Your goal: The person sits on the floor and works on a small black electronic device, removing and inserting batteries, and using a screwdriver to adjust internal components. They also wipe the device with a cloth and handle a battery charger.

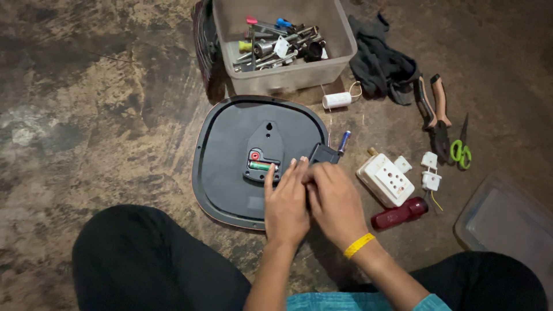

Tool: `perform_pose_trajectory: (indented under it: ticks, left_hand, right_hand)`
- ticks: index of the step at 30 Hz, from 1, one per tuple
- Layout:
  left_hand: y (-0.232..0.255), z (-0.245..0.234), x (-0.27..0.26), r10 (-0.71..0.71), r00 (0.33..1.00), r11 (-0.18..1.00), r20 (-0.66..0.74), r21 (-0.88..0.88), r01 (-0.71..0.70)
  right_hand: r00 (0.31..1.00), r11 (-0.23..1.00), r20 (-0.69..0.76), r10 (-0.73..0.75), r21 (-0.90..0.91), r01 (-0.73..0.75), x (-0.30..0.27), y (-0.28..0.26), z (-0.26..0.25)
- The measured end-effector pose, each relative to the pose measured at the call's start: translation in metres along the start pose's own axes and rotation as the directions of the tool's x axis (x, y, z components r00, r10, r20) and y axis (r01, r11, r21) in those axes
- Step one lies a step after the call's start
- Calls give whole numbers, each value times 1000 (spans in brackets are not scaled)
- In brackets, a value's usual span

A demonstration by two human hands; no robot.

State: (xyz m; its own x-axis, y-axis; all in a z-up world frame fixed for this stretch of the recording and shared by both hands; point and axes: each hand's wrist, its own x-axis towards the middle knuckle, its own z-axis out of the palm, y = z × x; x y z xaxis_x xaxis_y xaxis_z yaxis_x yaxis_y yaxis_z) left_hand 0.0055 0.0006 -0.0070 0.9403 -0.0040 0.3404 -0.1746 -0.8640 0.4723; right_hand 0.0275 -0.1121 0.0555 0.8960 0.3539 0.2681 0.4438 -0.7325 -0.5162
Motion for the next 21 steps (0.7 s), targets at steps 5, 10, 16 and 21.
perform_pose_trajectory:
  ticks: [5,10,16,21]
  left_hand:
    - [0,-6,1,-25,999,974,33,-226,32]
    - [2,-8,1,-26,999,982,34,-187,32]
    - [2,-6,4,-28,999,983,32,-183,33]
    - [2,-4,3,-21,999,988,27,-154,25]
  right_hand:
    - [969,928,-88,230,320,-191,2,38,-8]
    - [864,850,-200,462,378,-367,22,107,-30]
    - [894,891,-6,449,84,-447,43,140,-29]
    - [952,955,78,297,-5,-297,47,135,-32]
